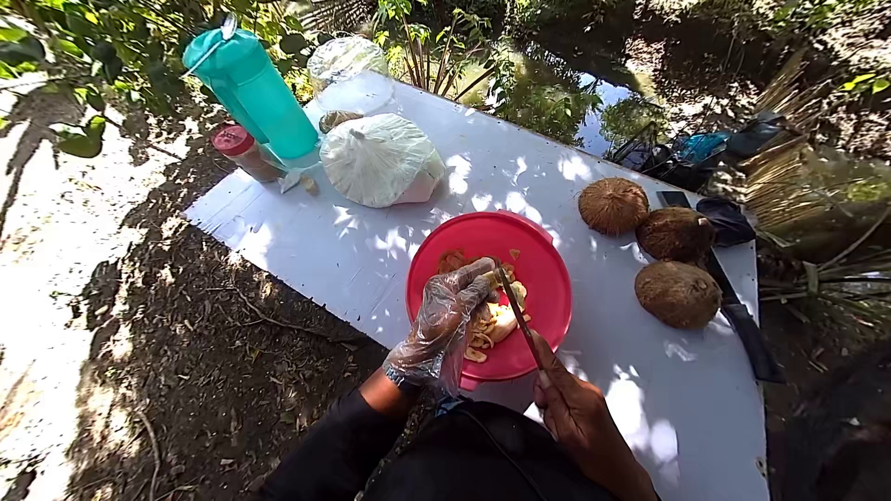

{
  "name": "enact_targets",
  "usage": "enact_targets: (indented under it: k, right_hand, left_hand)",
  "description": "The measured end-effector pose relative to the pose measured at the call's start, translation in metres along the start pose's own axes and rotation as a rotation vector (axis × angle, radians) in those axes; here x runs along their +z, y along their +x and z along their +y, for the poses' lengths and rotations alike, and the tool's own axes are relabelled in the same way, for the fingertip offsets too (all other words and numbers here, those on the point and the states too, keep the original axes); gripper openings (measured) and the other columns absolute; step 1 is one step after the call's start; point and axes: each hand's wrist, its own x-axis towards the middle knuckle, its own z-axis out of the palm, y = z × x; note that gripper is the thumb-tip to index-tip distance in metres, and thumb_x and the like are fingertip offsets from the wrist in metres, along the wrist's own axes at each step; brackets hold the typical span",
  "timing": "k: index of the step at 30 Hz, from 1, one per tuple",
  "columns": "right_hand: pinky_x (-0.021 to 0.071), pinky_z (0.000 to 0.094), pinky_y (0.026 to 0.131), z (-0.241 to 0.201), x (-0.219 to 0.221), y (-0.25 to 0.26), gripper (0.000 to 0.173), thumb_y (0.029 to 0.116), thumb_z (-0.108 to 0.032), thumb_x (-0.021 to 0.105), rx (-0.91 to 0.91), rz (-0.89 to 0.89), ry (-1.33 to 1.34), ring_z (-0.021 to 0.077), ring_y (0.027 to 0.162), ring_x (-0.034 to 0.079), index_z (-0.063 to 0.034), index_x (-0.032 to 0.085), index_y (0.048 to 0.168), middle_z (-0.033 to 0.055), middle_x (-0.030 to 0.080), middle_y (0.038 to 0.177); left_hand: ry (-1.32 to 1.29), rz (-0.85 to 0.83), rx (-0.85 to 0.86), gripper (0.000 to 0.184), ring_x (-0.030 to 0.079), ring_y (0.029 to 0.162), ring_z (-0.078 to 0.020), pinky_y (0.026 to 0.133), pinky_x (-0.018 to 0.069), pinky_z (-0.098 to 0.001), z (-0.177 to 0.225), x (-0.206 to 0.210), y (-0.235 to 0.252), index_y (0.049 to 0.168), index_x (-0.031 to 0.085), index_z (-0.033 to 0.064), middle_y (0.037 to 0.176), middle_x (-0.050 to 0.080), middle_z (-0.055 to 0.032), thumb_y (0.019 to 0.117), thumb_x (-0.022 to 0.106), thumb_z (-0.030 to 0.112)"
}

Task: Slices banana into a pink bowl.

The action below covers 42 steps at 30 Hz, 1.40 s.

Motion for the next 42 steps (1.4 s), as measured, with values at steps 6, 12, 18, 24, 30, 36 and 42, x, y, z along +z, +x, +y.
enact_targets:
  k: [6, 12, 18, 24, 30, 36, 42]
  right_hand:
    - [0.0476, 0.0188, 0.050, -0.0016, 0.0005, 0.0004, 0.047, 0.1105, -0.019, 0.038, -0.002, -0.028, -0.013, 0.0035, 0.053, 0.050, -0.0082, 0.047, 0.155, -0.0008, 0.059, 0.072]
    - [0.0486, 0.0196, 0.052, 0.0006, 0.0037, 0.0007, 0.047, 0.1096, -0.019, 0.037, -0.003, -0.009, -0.096, 0.0039, 0.055, 0.051, -0.0095, 0.048, 0.154, -0.0011, 0.060, 0.072]
    - [0.0481, 0.0209, 0.051, 0.0006, 0.0048, 0.0016, 0.048, 0.1087, -0.019, 0.037, 0.027, -0.030, -0.117, 0.0047, 0.053, 0.050, -0.0097, 0.048, 0.154, -0.0013, 0.059, 0.069]
    - [0.0487, 0.0198, 0.051, 0.0017, 0.0042, 0.0006, 0.047, 0.1094, -0.019, 0.038, 0.019, -0.015, -0.057, 0.0037, 0.053, 0.051, -0.0067, 0.049, 0.153, -0.0012, 0.060, 0.071]
    - [0.0475, 0.0183, 0.049, -0.0024, 0.0007, -0.0006, 0.046, 0.1105, -0.020, 0.038, 0.001, -0.010, 0.004, 0.0027, 0.052, 0.049, -0.0078, 0.047, 0.154, -0.0016, 0.059, 0.073]
    - [0.0478, 0.0195, 0.050, -0.0018, 0.0028, -0.0015, 0.047, 0.1101, -0.019, 0.037, 0.004, -0.028, -0.029, 0.0038, 0.053, 0.050, -0.0099, 0.047, 0.155, -0.0013, 0.059, 0.072]
    - [0.0482, 0.0208, 0.052, -0.0016, 0.0043, -0.0004, 0.047, 0.1089, -0.019, 0.038, -0.001, -0.020, -0.111, 0.0046, 0.055, 0.051, -0.0106, 0.049, 0.154, -0.0012, 0.060, 0.071]
  left_hand:
    - [0.077, -0.025, 0.009, 0.029, 0.070, 0.075, -0.0142, 0.067, 0.0595, -0.0253, 0.0011, -0.0008, -0.0003, 0.129, 0.065, -0.0049, 0.103, 0.074, -0.0135, 0.1010, 0.057, 0.000]
    - [0.042, -0.024, 0.003, 0.029, 0.069, 0.074, -0.0138, 0.067, 0.0581, -0.0251, -0.0020, -0.0034, -0.0009, 0.129, 0.065, -0.0045, 0.099, 0.074, -0.0138, 0.1018, 0.057, 0.003]
    - [-0.042, -0.052, 0.010, 0.029, 0.067, 0.071, -0.0130, 0.064, 0.0574, -0.0247, -0.0025, -0.0030, -0.0032, 0.127, 0.063, -0.0077, 0.092, 0.072, -0.0118, 0.1008, 0.055, 0.000]
    - [-0.078, -0.067, 0.007, 0.030, 0.067, 0.072, -0.0138, 0.065, 0.0579, -0.0252, 0.0039, -0.0011, -0.0076, 0.129, 0.062, -0.0071, 0.096, 0.072, -0.0136, 0.1017, 0.052, 0.000]
    - [0.001, -0.053, 0.036, 0.031, 0.069, 0.071, -0.0138, 0.065, 0.0590, -0.0252, 0.0001, -0.0050, -0.0025, 0.131, 0.062, -0.0067, 0.096, 0.073, -0.0128, 0.1013, 0.053, -0.001]
    - [0.023, -0.042, 0.006, 0.031, 0.070, 0.077, -0.0151, 0.068, 0.0584, -0.0259, -0.0015, -0.0041, -0.0013, 0.131, 0.064, -0.0041, 0.104, 0.074, -0.0146, 0.1015, 0.056, 0.001]
    - [-0.045, -0.094, 0.070, 0.030, 0.067, 0.074, -0.0137, 0.065, 0.0565, -0.0249, -0.0043, -0.0062, -0.0034, 0.128, 0.063, -0.0086, 0.101, 0.073, -0.0150, 0.1004, 0.053, -0.001]
